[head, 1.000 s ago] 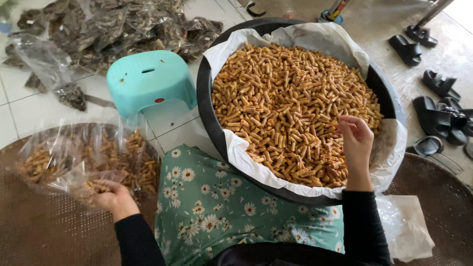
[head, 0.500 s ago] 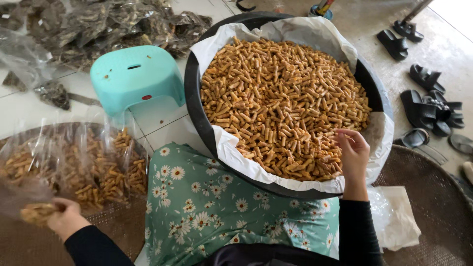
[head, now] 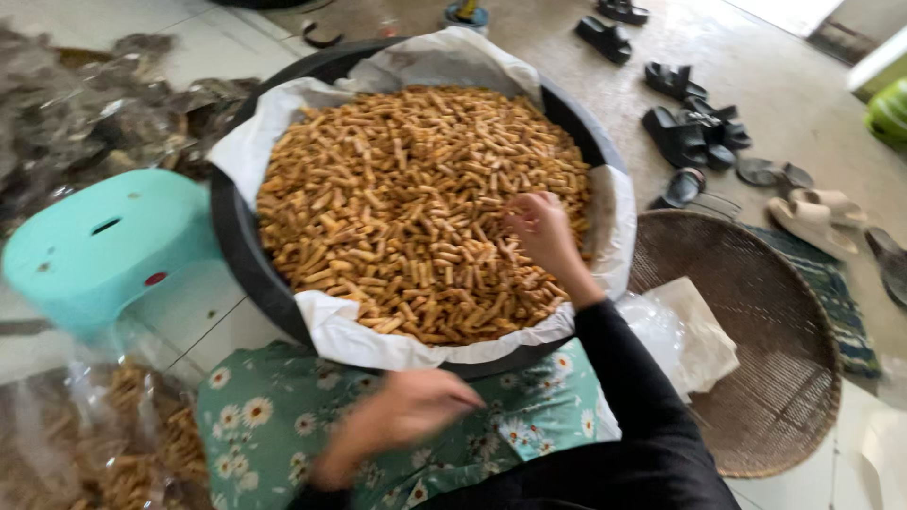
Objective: The person sits on the floor and fills clear plastic bags with cylindrical fried snacks by hand, taking handfuls from a large paper-lined basin and placing them into bags. They set filled bags on a woven tray and nearby piles and open new bags to continue filling.
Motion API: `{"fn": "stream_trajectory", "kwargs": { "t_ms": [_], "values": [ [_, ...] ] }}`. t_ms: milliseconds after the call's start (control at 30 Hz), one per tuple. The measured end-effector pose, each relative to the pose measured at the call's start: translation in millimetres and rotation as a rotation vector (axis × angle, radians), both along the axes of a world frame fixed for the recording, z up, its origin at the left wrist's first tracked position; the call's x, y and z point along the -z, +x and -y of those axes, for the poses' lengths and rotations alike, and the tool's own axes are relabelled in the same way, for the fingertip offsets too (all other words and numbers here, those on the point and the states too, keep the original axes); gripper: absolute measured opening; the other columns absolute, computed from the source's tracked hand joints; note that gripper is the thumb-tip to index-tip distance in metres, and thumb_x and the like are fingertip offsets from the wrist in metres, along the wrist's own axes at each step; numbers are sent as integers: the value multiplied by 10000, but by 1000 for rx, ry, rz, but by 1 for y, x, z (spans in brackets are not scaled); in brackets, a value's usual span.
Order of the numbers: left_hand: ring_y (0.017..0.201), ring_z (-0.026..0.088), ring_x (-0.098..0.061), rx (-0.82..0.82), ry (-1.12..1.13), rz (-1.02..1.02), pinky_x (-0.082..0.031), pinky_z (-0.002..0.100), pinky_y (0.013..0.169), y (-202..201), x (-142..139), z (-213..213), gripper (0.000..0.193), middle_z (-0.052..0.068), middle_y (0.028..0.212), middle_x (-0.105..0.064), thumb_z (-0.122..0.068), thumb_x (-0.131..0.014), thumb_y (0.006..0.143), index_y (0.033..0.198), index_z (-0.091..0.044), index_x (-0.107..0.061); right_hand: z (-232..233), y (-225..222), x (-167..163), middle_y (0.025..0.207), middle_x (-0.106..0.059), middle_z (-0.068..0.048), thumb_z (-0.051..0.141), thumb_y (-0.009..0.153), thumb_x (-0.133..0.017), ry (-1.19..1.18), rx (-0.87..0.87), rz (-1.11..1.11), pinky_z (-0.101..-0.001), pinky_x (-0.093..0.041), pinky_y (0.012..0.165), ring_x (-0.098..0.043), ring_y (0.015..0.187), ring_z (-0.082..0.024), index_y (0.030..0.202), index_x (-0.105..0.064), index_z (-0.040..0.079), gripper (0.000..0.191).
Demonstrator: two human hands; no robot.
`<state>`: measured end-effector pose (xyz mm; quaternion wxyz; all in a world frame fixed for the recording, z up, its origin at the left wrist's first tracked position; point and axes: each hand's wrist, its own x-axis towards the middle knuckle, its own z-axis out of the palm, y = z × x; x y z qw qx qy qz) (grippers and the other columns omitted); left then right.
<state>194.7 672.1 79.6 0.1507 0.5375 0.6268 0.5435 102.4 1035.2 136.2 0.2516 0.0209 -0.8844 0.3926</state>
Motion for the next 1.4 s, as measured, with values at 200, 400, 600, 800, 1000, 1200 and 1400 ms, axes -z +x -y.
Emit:
{"fn": "stream_trajectory", "kwargs": {
  "t_ms": [200,400,600,800,1000,1200,1400],
  "values": [
    [925,372,-691,194,-388,-463,-569,475,784,107,78,-300,240,166,1005,-695,-112,-686,873,1099,-51,-741,42,-36,15,1183,-589,-179,116,876,-693,439,12,-246,-475,-538,827,-632,981,-398,1112,-643,73,245],
    [914,361,-705,64,-476,-466,-570,468,790,141,128,-387,193,153,977,-715,-119,-691,883,1052,-51,-754,32,-11,14,1207,-581,-171,134,934,-670,380,-1,-141,-446,-556,798,-658,953,-365,1114,-620,90,192],
    [903,350,-720,54,-434,-447,-571,460,796,140,143,-375,154,141,950,-735,-126,-695,892,1006,-51,-767,45,-17,10,1177,-596,-151,130,956,-660,366,-2,-167,-428,-572,727,-687,876,-325,1117,-646,101,164],
    [891,340,-734,37,-255,-302,-572,453,802,121,102,-315,128,128,922,-755,-133,-700,902,959,-51,-780,38,-5,-6,1154,-580,-133,63,1004,-628,298,49,-264,-360,-612,717,-706,847,-242,1112,-650,66,111],
    [823,196,-769,233,-236,209,-592,313,738,58,28,-115,86,64,863,-773,-117,-760,893,925,-38,-764,46,4,-42,1150,-566,-129,8,1006,-628,134,48,-456,-303,-604,726,-673,916,-243,1088,-675,23,95],
    [530,99,-526,-568,326,536,-449,232,461,-46,-70,-5,191,3,707,-577,-13,-620,919,745,-84,-586,74,0,-94,1122,-593,-106,-3,1010,-656,7,82,-559,-256,-534,701,-627,840,-147,1057,-679,13,56],
    [691,115,-590,-650,1079,456,-452,223,596,-208,-131,-51,72,50,821,-665,-82,-666,1020,956,-49,-667,128,-23,-113,1136,-637,-104,-29,993,-648,80,79,-727,-328,-531,860,-629,988,-214,1107,-689,6,126]
  ]
}}
